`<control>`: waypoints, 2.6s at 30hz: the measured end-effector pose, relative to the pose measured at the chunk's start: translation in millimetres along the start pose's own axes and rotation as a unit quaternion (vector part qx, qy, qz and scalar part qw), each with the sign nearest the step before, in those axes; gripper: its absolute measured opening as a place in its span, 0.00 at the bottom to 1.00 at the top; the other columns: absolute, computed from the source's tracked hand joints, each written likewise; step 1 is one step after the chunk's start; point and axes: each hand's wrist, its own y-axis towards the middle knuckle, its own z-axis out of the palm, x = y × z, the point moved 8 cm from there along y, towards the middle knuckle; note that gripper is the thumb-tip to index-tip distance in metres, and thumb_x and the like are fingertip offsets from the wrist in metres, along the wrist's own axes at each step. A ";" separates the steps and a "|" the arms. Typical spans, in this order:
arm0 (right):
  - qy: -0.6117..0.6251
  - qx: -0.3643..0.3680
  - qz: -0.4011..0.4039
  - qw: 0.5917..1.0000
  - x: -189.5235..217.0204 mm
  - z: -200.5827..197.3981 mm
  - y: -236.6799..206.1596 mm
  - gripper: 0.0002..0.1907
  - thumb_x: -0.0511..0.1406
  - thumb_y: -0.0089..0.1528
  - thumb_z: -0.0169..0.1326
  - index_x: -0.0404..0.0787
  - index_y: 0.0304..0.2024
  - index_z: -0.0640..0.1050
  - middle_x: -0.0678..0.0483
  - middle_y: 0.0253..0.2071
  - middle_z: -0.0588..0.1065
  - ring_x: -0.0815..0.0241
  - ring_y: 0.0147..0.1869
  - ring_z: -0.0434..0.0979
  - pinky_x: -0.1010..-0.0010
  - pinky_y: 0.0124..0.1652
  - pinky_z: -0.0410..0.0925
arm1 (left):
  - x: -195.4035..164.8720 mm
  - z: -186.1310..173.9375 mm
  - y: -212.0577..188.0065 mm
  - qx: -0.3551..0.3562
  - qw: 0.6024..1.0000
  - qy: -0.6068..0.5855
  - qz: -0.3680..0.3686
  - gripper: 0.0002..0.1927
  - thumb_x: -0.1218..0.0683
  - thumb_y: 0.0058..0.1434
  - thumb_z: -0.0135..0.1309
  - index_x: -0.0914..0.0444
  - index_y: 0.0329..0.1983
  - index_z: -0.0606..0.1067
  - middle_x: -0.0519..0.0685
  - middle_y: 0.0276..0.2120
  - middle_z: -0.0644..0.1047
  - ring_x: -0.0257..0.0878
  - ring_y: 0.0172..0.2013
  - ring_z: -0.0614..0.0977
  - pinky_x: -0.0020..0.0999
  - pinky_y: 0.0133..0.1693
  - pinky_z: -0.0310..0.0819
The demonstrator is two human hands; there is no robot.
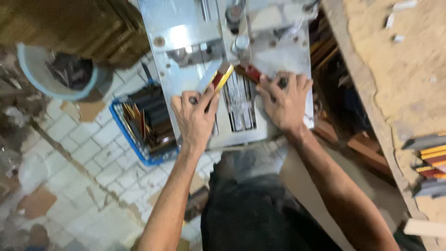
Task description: The person assembles picture frames at a manual v-nail joining press. They position mitered frame corners on the machine, operate the press to drive staples into each corner, then place completed frames on the workbench and stack finished frames together.
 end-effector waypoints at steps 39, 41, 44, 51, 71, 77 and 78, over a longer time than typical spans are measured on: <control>-0.313 0.304 0.019 0.899 -373.5 -268.3 -276.2 0.28 0.40 0.54 0.61 0.53 0.58 0.76 0.61 0.59 0.78 0.65 0.63 0.75 0.64 0.65 0.63 | -346.5 200.7 -92.6 0.304 0.916 -0.260 -0.006 0.16 0.53 0.77 0.39 0.69 0.58 0.69 0.54 0.39 0.78 0.42 0.31 0.82 0.36 0.28 0.77; -0.276 0.230 0.043 0.932 -365.8 -282.2 -263.0 0.21 0.34 0.57 0.61 0.46 0.54 0.77 0.54 0.54 0.79 0.60 0.61 0.77 0.60 0.65 0.65 | -286.7 157.2 -95.5 0.244 0.921 -0.296 -0.065 0.20 0.47 0.77 0.37 0.67 0.57 0.69 0.52 0.36 0.77 0.40 0.32 0.81 0.37 0.31 0.74; -0.128 0.073 0.143 0.979 -332.1 -296.7 -240.1 0.15 0.30 0.68 0.55 0.35 0.58 0.74 0.44 0.47 0.75 0.49 0.52 0.74 0.59 0.55 0.65 | -198.0 91.9 -109.0 0.142 0.935 -0.295 -0.137 0.27 0.39 0.71 0.43 0.67 0.56 0.67 0.53 0.29 0.73 0.43 0.28 0.75 0.40 0.31 0.67; 0.049 0.067 -0.136 0.987 -45.0 -105.6 -90.5 0.31 0.27 0.57 0.58 0.35 0.65 0.73 0.42 0.53 0.77 0.48 0.49 0.79 0.58 0.47 0.73 | -69.1 -34.0 -149.2 0.050 0.956 -0.216 -0.193 0.21 0.45 0.77 0.39 0.67 0.57 0.68 0.57 0.40 0.75 0.50 0.41 0.78 0.45 0.44 0.71; -0.017 0.049 0.006 0.999 -9.2 -51.8 -59.6 0.14 0.37 0.68 0.65 0.42 0.54 0.84 0.52 0.58 0.73 0.52 0.57 0.68 0.60 0.52 0.62 | 4.7 -15.7 -36.2 0.037 0.998 0.044 0.003 0.13 0.48 0.64 0.66 0.51 0.51 0.83 0.46 0.48 0.71 0.45 0.52 0.67 0.47 0.51 0.59; -0.039 0.020 -0.017 0.999 -8.0 -16.0 -28.9 0.12 0.41 0.69 0.67 0.47 0.53 0.84 0.53 0.59 0.69 0.51 0.62 0.62 0.57 0.57 0.56 | -1.0 -3.5 -19.1 0.054 0.997 0.055 0.022 0.17 0.45 0.68 0.64 0.50 0.58 0.81 0.43 0.48 0.71 0.44 0.52 0.67 0.47 0.52 0.58; -0.017 0.019 -0.014 1.000 -7.4 -9.0 -24.5 0.12 0.40 0.69 0.66 0.48 0.54 0.84 0.55 0.58 0.70 0.53 0.63 0.62 0.57 0.58 0.55 | 1.5 -1.9 -20.7 0.057 0.997 0.050 0.017 0.18 0.44 0.67 0.64 0.50 0.59 0.81 0.43 0.47 0.71 0.44 0.51 0.67 0.47 0.51 0.58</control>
